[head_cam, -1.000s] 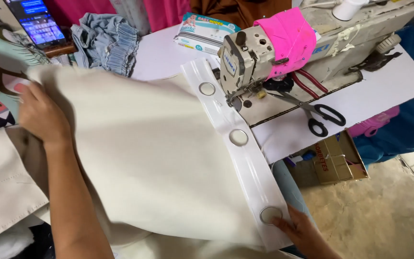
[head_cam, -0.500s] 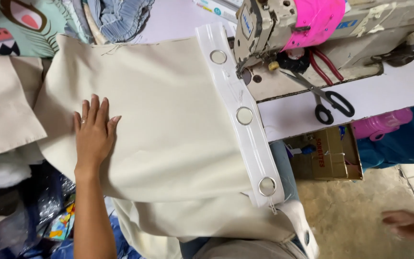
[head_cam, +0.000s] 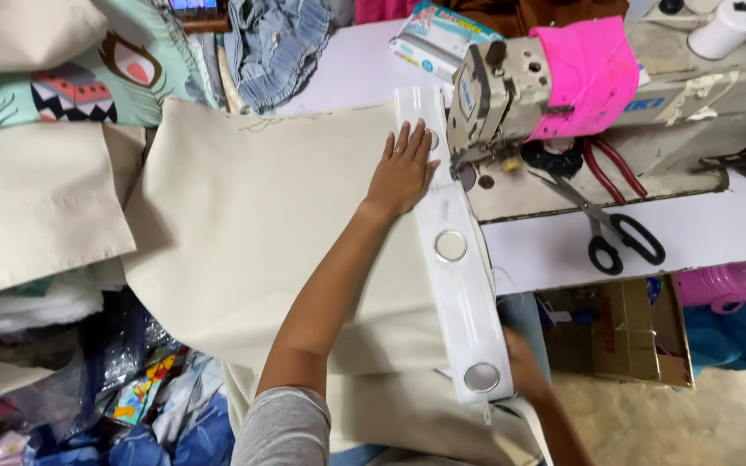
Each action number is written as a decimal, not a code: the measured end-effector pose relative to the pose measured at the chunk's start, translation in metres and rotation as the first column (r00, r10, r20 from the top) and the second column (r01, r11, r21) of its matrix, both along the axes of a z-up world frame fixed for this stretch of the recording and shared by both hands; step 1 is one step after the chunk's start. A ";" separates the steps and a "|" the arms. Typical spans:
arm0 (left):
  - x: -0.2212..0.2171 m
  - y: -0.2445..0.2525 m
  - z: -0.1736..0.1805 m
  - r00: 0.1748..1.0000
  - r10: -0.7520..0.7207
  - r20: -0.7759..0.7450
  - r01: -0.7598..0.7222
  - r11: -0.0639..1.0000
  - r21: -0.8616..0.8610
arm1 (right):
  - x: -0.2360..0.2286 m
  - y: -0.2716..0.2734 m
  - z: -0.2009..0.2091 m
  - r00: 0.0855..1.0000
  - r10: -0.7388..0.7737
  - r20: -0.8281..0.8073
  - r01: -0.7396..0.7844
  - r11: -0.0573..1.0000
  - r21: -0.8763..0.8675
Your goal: The person aligns a white eyelet header tape onto beige fabric and guides the material through an industrial sewing machine.
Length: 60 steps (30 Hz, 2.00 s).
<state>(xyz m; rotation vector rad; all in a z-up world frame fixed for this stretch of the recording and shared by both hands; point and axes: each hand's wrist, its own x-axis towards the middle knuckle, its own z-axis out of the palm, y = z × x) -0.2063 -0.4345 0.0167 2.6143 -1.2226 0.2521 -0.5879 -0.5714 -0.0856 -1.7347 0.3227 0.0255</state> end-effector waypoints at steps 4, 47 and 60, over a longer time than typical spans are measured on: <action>0.001 0.023 0.017 0.994 -0.098 -0.053 0.093 0.992 -0.087 | -0.012 0.030 -0.022 0.990 -0.042 0.136 0.064 0.984 -0.164; -0.210 0.104 0.126 0.565 -0.595 -0.572 0.198 0.770 -0.607 | -0.041 0.085 0.121 0.994 0.102 0.029 0.019 0.091 -0.996; -0.236 0.078 0.064 0.907 -0.421 0.025 0.421 0.907 0.010 | -0.054 0.076 0.089 0.988 0.102 -0.115 -0.148 0.422 -0.894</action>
